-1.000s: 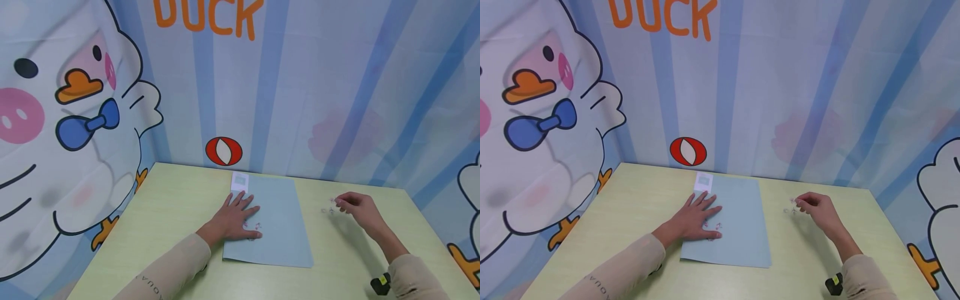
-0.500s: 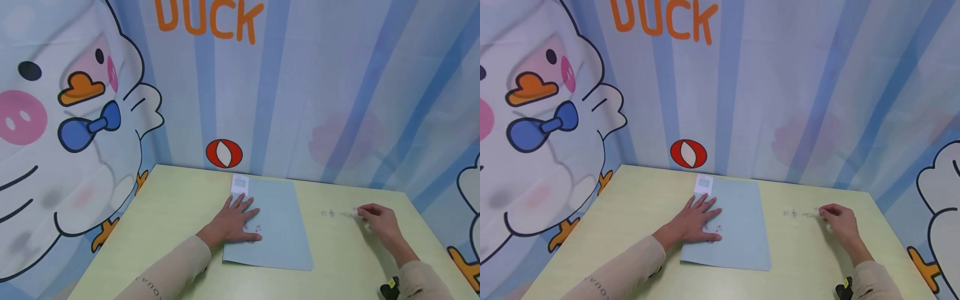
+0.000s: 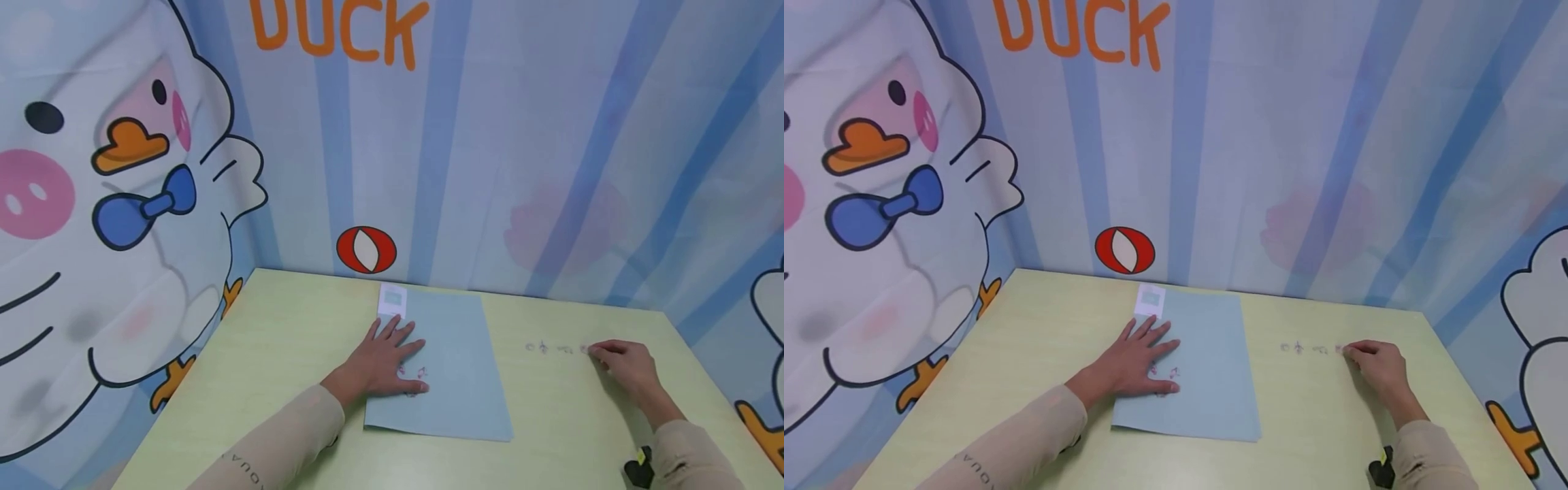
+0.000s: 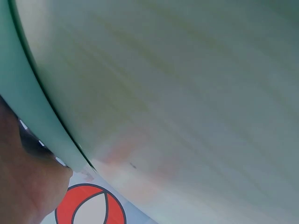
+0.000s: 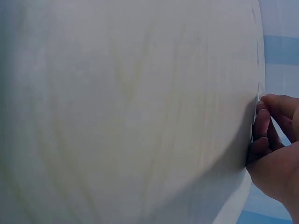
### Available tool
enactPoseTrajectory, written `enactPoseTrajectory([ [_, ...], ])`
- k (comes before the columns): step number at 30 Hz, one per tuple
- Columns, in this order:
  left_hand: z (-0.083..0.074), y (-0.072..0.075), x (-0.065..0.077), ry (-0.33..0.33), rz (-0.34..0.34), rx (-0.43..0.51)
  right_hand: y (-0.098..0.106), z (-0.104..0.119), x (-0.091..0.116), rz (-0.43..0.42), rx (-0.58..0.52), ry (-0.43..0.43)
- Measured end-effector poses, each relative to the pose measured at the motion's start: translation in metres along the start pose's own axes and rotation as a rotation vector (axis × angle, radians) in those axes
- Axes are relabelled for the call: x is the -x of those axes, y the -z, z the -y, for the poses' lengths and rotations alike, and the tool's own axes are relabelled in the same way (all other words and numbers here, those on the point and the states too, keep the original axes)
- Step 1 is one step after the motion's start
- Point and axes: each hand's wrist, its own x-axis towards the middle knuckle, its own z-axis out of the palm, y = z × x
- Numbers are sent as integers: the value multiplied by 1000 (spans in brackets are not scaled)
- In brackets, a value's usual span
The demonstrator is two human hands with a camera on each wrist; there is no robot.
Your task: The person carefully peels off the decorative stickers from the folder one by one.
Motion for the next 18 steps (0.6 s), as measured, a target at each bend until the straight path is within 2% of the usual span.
enactPoseTrajectory([
  [5, 1, 1, -1, -3, -3, 5, 2, 5, 1, 4, 11, -16],
  [18, 1, 0, 0, -10, -6, 16, 1, 2, 3, 7, 33, 21],
])
